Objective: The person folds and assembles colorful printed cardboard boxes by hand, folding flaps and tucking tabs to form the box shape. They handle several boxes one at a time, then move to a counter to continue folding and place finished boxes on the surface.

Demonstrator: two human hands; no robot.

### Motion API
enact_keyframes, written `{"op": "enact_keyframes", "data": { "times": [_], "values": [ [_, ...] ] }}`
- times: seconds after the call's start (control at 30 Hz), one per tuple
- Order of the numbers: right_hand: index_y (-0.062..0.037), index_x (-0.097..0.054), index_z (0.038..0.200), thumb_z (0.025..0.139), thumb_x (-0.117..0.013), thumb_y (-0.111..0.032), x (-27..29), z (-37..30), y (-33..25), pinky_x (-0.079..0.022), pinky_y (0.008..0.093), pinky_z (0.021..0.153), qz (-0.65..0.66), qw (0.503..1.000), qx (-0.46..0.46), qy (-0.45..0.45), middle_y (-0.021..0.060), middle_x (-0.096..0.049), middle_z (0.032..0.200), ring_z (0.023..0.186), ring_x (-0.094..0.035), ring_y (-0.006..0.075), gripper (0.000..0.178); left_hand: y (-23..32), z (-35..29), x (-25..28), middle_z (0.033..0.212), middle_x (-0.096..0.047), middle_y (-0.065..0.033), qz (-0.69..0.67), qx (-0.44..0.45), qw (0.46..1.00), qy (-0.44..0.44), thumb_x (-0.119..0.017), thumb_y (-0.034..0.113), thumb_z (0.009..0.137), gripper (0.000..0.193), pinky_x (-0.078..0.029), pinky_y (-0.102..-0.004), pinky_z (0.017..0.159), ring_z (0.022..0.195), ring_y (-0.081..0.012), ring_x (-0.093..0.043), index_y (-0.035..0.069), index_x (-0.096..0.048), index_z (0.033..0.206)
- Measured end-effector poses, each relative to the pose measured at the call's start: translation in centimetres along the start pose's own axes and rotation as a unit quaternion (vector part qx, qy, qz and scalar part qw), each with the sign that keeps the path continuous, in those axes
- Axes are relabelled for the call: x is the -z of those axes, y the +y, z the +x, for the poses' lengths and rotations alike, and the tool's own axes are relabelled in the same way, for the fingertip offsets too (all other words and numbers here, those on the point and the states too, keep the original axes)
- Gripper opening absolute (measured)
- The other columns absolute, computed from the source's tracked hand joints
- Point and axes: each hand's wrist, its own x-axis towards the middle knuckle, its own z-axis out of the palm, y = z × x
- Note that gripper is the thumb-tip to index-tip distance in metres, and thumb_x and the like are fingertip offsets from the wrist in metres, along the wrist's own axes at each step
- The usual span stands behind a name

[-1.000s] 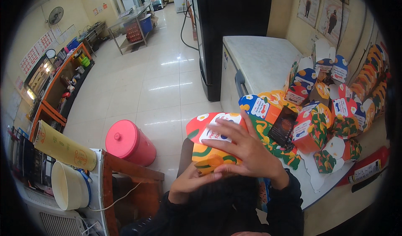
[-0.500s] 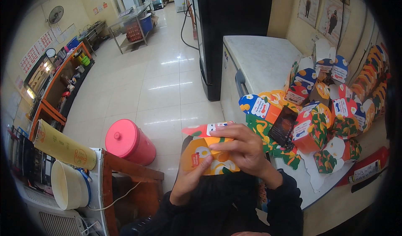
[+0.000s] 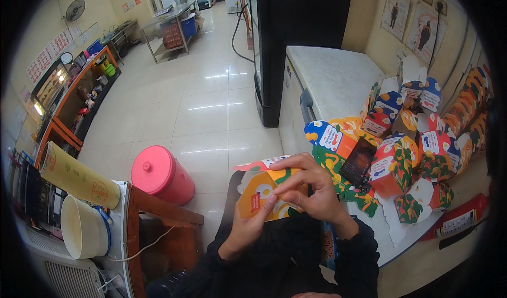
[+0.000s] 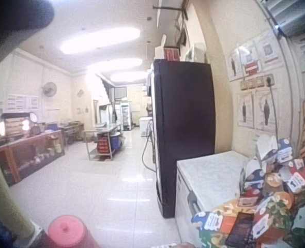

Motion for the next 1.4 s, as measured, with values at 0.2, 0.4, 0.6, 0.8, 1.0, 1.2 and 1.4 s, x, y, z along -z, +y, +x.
{"op": "enact_keyframes", "data": {
  "times": [0.2, 0.4, 0.6, 0.8, 1.0, 1.2, 1.4],
  "values": [
    [-0.0071, -0.064, 0.105, 0.078, -0.070, -0.014, -0.9, -0.6, 0.6, -0.043, 0.0276, 0.087, 0.204, 0.964, -0.159, 0.060, 0.0091, -0.060, 0.106, 0.101, -0.055, 0.0175, 0.028, -0.3, -0.1, -0.4, 0.099, -0.061, -0.0073, 0.055, -0.015, 0.998, -0.001, -0.056, 0.010, 0.090, 0.026, -0.048, -0.0244, 0.077, 0.089, -0.0118, -0.059, -0.002, -0.052, 0.113],
    [-0.0060, -0.064, 0.109, 0.081, -0.067, -0.009, -0.5, -0.1, 0.7, -0.046, 0.0240, 0.079, 0.056, 0.989, -0.139, -0.012, 0.0078, -0.061, 0.105, 0.095, -0.055, 0.0155, 0.028, -0.2, 0.0, -0.2, 0.102, -0.060, -0.0065, 0.048, -0.003, 0.999, 0.007, -0.057, 0.008, 0.089, 0.030, -0.047, -0.0248, 0.078, 0.091, -0.0118, -0.058, -0.001, -0.050, 0.116],
    [-0.0073, -0.064, 0.111, 0.085, -0.062, -0.008, -0.6, -0.4, 1.7, -0.046, 0.0267, 0.076, 0.076, 0.991, -0.105, -0.011, 0.0071, -0.063, 0.105, 0.089, -0.055, 0.0183, 0.026, -0.2, 0.0, 0.1, 0.101, -0.060, -0.0068, 0.055, 0.009, 0.998, 0.003, -0.058, 0.009, 0.088, 0.031, -0.047, -0.0246, 0.078, 0.091, -0.0124, -0.058, -0.001, -0.050, 0.116],
    [-0.0055, -0.059, 0.117, 0.090, -0.052, -0.013, -1.3, -0.6, 2.1, -0.038, 0.0345, 0.093, -0.037, 0.999, -0.011, -0.030, 0.0093, -0.058, 0.117, 0.104, -0.050, 0.0251, 0.029, -0.1, -0.2, 0.2, 0.103, -0.056, -0.0086, 0.039, -0.015, 0.999, 0.031, -0.060, 0.009, 0.087, 0.031, -0.047, -0.0244, 0.078, 0.093, -0.0125, -0.056, -0.002, -0.048, 0.114],
    [-0.0046, -0.054, 0.124, 0.093, -0.047, -0.018, -1.9, -0.8, 1.6, -0.035, 0.0367, 0.098, -0.112, 0.993, 0.012, -0.041, 0.0112, -0.054, 0.124, 0.112, -0.046, 0.0288, 0.034, 0.2, 0.0, 1.3, 0.100, -0.048, -0.0065, 0.059, -0.030, 0.998, 0.017, -0.059, 0.004, 0.086, 0.028, -0.044, -0.0240, 0.079, 0.092, -0.0125, -0.052, -0.001, -0.046, 0.111],
    [-0.0051, -0.059, 0.118, 0.090, -0.052, -0.016, 0.5, -0.6, 0.3, -0.033, 0.0399, 0.104, 0.010, 0.993, -0.099, -0.055, 0.0119, -0.060, 0.117, 0.112, -0.053, 0.0271, 0.031, 1.1, 0.0, 1.4, 0.105, -0.049, -0.0092, 0.043, -0.030, 0.997, -0.059, -0.058, -0.001, 0.085, 0.032, -0.044, -0.0266, 0.085, 0.102, -0.0136, -0.051, -0.002, -0.046, 0.114],
    [-0.0057, -0.065, 0.105, 0.082, -0.062, -0.013, -0.4, -1.1, 1.5, -0.031, 0.0462, 0.107, -0.050, 0.998, 0.017, -0.018, 0.0109, -0.066, 0.101, 0.099, -0.062, 0.0213, 0.024, -0.2, -1.0, 1.5, 0.109, -0.056, -0.0100, 0.055, 0.006, 0.998, 0.025, -0.057, -0.004, 0.083, 0.035, -0.046, -0.0287, 0.084, 0.099, -0.0169, -0.056, -0.005, -0.049, 0.118]
  ]
}}
